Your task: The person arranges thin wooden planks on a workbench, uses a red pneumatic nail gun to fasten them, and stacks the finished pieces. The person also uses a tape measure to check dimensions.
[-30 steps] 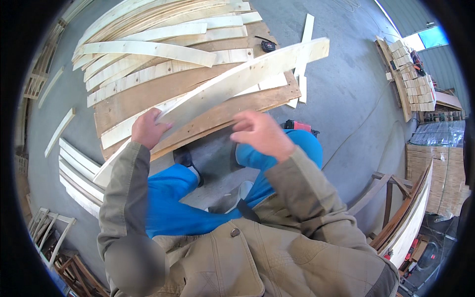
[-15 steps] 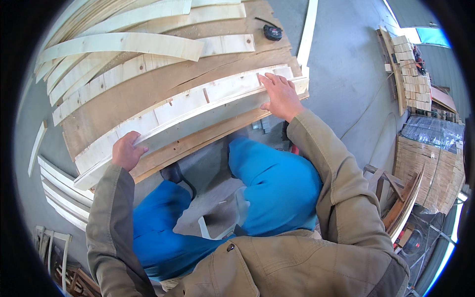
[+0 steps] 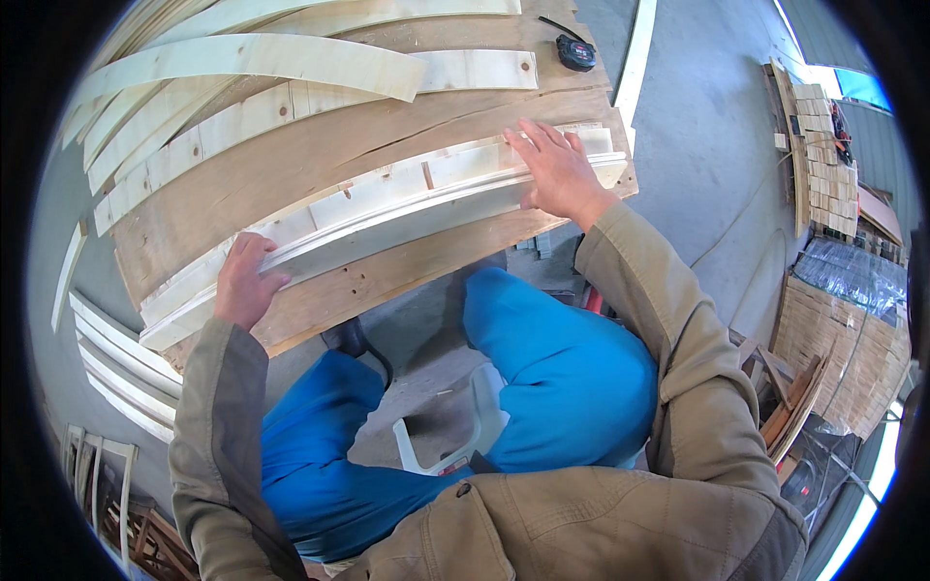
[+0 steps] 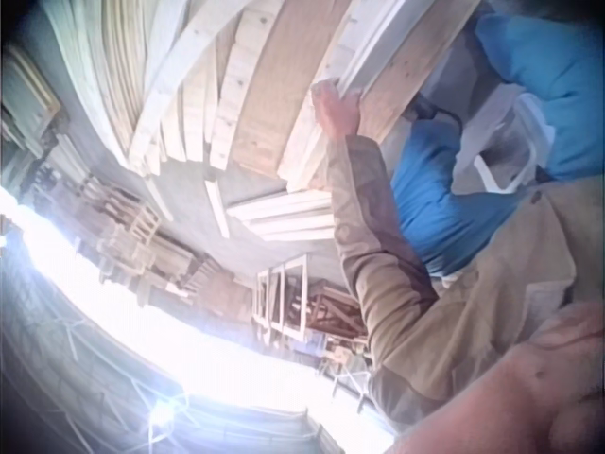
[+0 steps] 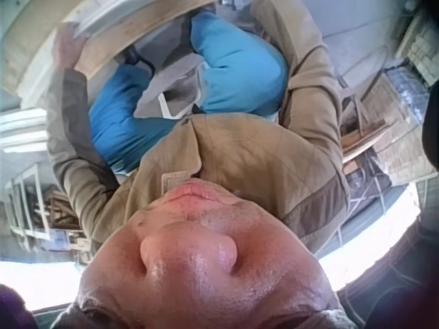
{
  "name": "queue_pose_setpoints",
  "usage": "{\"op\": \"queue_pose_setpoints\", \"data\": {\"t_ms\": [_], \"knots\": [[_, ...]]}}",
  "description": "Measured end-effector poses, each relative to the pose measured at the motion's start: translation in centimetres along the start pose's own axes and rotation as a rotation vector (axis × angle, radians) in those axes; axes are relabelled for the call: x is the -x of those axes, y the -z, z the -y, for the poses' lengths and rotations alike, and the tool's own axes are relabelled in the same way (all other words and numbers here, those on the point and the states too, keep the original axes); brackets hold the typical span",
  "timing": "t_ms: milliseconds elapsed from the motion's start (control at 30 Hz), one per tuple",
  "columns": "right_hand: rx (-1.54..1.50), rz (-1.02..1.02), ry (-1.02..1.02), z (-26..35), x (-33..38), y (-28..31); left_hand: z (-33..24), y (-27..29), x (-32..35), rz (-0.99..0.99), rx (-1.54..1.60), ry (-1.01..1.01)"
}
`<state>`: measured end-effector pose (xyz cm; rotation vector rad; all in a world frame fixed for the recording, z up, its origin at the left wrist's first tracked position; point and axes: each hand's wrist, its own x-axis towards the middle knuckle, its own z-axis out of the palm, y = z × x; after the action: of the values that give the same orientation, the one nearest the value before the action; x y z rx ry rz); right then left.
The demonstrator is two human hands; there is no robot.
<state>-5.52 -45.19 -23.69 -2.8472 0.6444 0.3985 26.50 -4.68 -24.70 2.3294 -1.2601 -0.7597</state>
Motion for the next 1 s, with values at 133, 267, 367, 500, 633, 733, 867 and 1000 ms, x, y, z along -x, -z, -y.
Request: {"op": "queue_pose_setpoints", "data": {"t_ms": [133, 267, 367, 500, 633, 733, 867, 1000], "knots": [[0.009, 0.061, 0.053, 0.4, -1.5, 0.3, -1.4, -0.1, -0.2, -0.119, -0.234, -0.027], [-0.034, 0.161, 0.010, 0.5, -2.0, 0.8, -2.0, 0.2, -0.8, -0.115, -0.348, 0.000], [-0.006, 0.094, 0.011, 0.6, -1.9, 0.8, -2.1, 0.9, -1.0, -0.038, -0.357, 0.051], [-0.044, -0.106, 0.096, 0.3, -0.9, 0.4, -1.8, 1.2, -0.4, -0.105, -0.346, -0.038], [-0.070, -0.188, 0.107, 0.3, 2.5, -1.0, -0.9, 0.5, 2.3, -0.106, -0.410, -0.158], [-0.135, -0.222, 0.122, 0.5, 4.5, -2.6, -0.3, -0.7, 4.1, -0.117, -0.404, -0.238], [-0.095, -0.281, 0.184, 0.4, 4.8, -3.5, -0.1, -1.2, 4.5, -0.105, -0.376, -0.220], [-0.098, -0.246, 0.163, 0.4, 3.7, -3.0, -0.2, -1.0, 3.8, -0.120, -0.317, -0.224]]}}
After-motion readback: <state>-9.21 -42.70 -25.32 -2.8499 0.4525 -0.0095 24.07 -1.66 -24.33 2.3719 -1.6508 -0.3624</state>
